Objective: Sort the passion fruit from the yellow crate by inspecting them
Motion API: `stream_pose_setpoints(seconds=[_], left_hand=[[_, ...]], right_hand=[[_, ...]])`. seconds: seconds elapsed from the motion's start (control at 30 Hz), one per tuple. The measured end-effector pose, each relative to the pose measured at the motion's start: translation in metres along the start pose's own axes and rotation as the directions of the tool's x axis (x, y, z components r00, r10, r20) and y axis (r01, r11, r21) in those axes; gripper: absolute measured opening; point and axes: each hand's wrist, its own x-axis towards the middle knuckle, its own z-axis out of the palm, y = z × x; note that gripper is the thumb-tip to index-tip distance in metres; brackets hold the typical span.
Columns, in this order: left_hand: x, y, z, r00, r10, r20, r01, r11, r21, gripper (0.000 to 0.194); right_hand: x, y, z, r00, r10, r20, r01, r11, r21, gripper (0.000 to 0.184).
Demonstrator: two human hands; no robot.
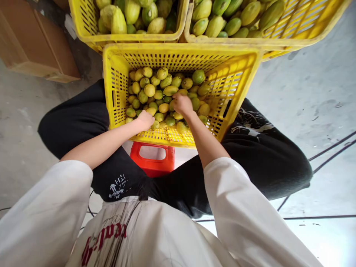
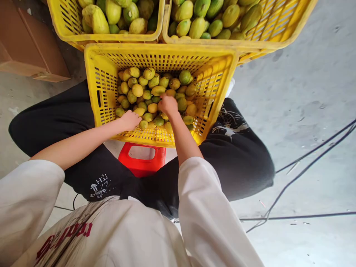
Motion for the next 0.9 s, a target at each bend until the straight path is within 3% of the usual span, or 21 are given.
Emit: stream_pose_setpoints(seconds=[0.03, 0.13, 0.3, 0.4, 0.57, 0.63, 0.77, 0.83, 0.9], left_hand=[[-0.001, 0.000, 0.001, 1.000, 0.010, 0.011, -0.010, 1.000, -0.008, 0.048], [-0.004, 0.002, 0.002, 1.000, 0.027, 0.009, -0.027, 0.999, -0.020, 0.047], [-0.009, 0.011, -0.001, 0.996, 0.073, -0.050, -0.073, 0.997, -0.004, 0.046], [-0.013, 0.018, -0.004, 0.995, 0.091, -0.042, -0.091, 0.996, -0.005, 0.047], [-0.016, 0.034, -0.006, 0.995, 0.091, -0.049, -0.092, 0.996, -0.009, 0.052], [-0.016, 0.040, -0.005, 0.991, 0.110, -0.079, -0.111, 0.994, -0.012, 0.053], [-0.016, 0.049, 0.000, 0.981, 0.140, -0.136, -0.146, 0.989, -0.036, 0.055], [-0.014, 0.049, 0.003, 0.980, 0.143, -0.140, -0.150, 0.988, -0.040, 0.054], [-0.012, 0.049, 0.008, 0.980, 0.141, -0.143, -0.154, 0.984, -0.084, 0.050]], right_hand=[[0.001, 0.010, -0.001, 0.998, 0.047, -0.044, -0.049, 0.998, -0.045, 0.054], [0.002, 0.022, 0.002, 0.997, 0.074, 0.001, -0.073, 0.990, -0.123, 0.062], [0.001, 0.005, 0.023, 0.990, 0.128, 0.055, -0.114, 0.972, -0.204, 0.076], [-0.003, -0.005, 0.041, 0.972, 0.202, 0.120, -0.197, 0.979, -0.052, 0.076], [-0.014, -0.011, 0.057, 0.991, 0.091, 0.099, -0.115, 0.956, 0.269, 0.059], [-0.019, -0.010, 0.056, 0.990, 0.052, 0.134, -0.105, 0.897, 0.430, 0.058], [-0.023, -0.013, 0.047, 0.980, -0.014, 0.198, -0.138, 0.665, 0.734, 0.079], [-0.020, -0.028, 0.047, 0.987, -0.013, 0.161, -0.124, 0.579, 0.806, 0.076], [-0.016, -0.057, 0.054, 0.990, 0.063, 0.125, -0.140, 0.487, 0.862, 0.072]])
